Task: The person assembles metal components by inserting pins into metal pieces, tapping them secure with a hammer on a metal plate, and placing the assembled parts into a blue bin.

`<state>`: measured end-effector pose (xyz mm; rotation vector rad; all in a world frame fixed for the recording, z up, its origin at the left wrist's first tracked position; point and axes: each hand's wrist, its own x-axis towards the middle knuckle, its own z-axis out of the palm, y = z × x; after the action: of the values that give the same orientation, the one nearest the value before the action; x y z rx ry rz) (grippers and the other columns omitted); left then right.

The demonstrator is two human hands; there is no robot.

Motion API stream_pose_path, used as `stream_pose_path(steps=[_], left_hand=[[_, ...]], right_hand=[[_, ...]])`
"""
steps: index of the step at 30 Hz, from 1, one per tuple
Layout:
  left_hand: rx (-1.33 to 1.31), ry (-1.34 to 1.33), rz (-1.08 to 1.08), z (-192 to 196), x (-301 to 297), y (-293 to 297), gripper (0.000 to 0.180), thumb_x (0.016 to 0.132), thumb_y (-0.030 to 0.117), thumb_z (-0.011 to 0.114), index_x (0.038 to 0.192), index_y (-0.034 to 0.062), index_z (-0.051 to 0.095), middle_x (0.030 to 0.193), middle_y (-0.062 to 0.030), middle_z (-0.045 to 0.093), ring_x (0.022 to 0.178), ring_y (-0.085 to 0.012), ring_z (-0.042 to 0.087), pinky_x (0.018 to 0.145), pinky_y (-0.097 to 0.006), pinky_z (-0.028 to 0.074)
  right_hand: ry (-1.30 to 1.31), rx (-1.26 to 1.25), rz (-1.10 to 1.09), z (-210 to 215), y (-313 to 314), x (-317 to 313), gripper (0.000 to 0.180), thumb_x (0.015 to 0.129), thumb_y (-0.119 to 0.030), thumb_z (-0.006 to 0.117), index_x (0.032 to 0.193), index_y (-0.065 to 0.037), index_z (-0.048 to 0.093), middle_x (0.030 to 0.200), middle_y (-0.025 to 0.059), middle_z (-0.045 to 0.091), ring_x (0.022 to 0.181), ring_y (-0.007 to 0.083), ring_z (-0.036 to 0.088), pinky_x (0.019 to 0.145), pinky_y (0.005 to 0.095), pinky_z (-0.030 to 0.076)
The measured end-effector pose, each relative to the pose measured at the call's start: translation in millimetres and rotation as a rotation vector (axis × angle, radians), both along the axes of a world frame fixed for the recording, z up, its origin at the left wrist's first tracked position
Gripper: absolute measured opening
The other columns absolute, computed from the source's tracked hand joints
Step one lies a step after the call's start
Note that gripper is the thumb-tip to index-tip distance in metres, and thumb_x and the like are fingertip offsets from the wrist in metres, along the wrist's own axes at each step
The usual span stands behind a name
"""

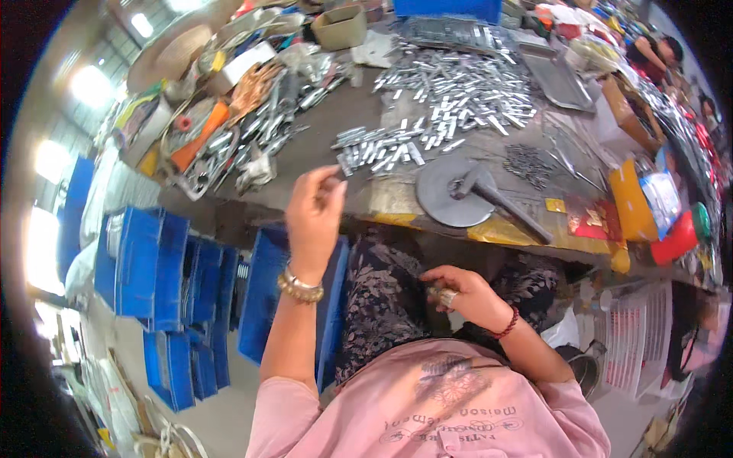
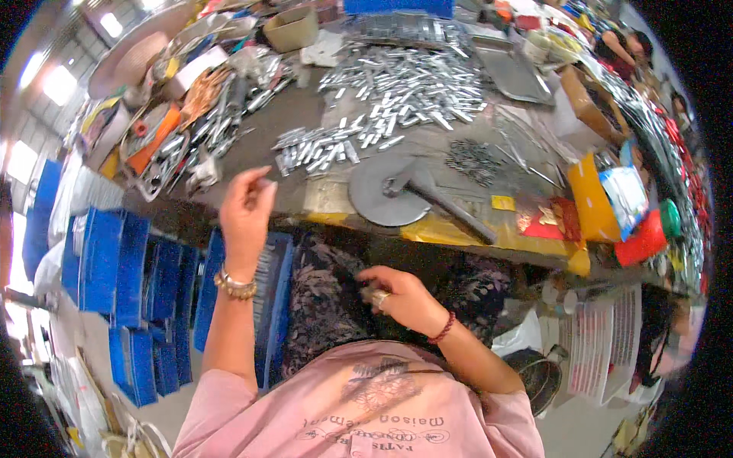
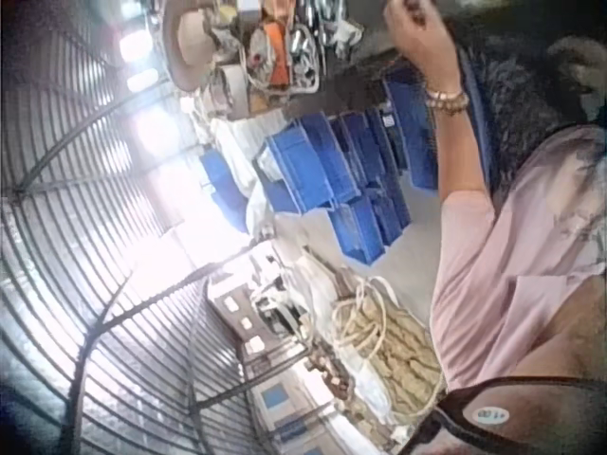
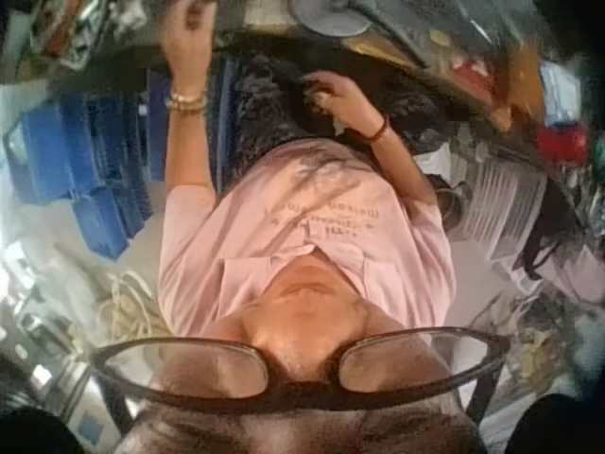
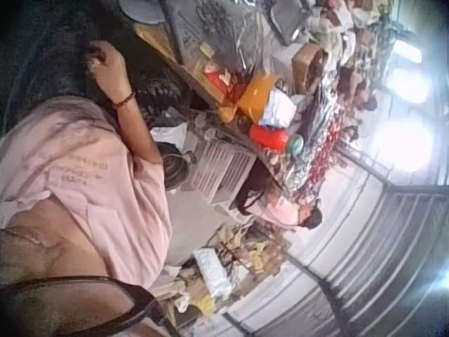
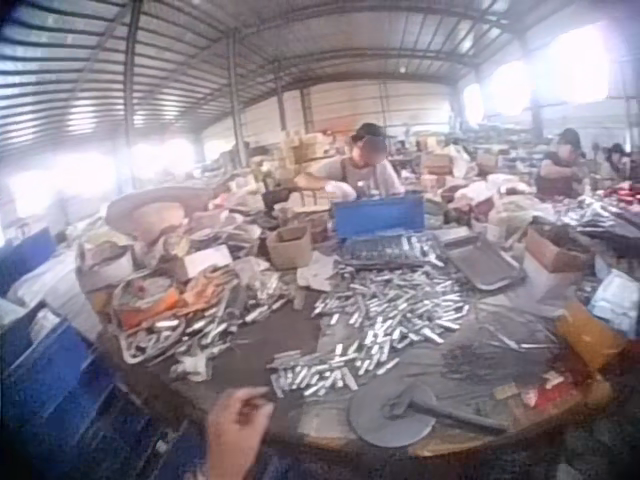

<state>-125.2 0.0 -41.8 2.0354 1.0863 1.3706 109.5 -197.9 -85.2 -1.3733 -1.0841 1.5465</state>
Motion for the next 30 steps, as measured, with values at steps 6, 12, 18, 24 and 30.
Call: stream_pose_path(steps=[6,12,18,24,30], left_hand=[[0.294,0.600,0.070,4,77,33,0.043,0.089,0.009,0.072,0.131,0.0123,0.064,0.112,-0.0101,0.070,0.091,-0.0276,0.071,0.082,-0.040,0.058],[0.048,0.635,-0.030,15,84,38,0.048,0.087,0.008,0.072,0.134,0.0088,0.061,0.109,-0.0114,0.068,0.092,-0.0319,0.070,0.083,-0.046,0.057],[-0.500,-0.019,-0.322,24,87,14,0.041,0.096,0.004,0.067,0.136,0.0048,0.059,0.095,0.0017,0.061,0.081,-0.0066,0.061,0.069,-0.025,0.055],[-0.419,-0.155,-0.387,-4,85,1,0.033,0.094,-0.002,0.069,0.126,0.0032,0.066,0.102,-0.0012,0.060,0.080,-0.0071,0.059,0.071,-0.023,0.052],[-0.010,0.024,-0.101,-19,106,-3,0.030,0.089,0.005,0.070,0.119,0.0051,0.066,0.085,-0.0042,0.061,0.072,-0.0145,0.060,0.067,-0.032,0.051]], right_hand=[[-0.319,0.354,0.049,56,-5,22,0.034,0.093,-0.008,0.071,0.128,-0.006,0.071,0.100,0.0163,0.077,0.091,0.0255,0.074,0.084,0.0380,0.058],[-0.809,0.501,-0.404,89,4,122,0.025,0.086,-0.008,0.072,0.110,-0.004,0.078,0.110,0.0177,0.077,0.105,0.0336,0.074,0.094,0.0403,0.058],[-1.525,0.415,-0.541,66,62,216,0.023,0.085,-0.010,0.072,0.107,-0.008,0.074,0.099,0.0166,0.074,0.105,0.0393,0.072,0.089,0.0494,0.058],[-1.671,0.170,-0.272,66,109,233,0.024,0.082,-0.008,0.071,0.106,-0.006,0.070,0.108,0.0177,0.074,0.106,0.0417,0.071,0.090,0.0526,0.057],[-1.108,0.486,-0.589,52,76,256,0.039,0.088,-0.014,0.066,0.124,-0.002,0.069,0.110,0.0142,0.072,0.104,0.0256,0.068,0.091,0.0401,0.055]])
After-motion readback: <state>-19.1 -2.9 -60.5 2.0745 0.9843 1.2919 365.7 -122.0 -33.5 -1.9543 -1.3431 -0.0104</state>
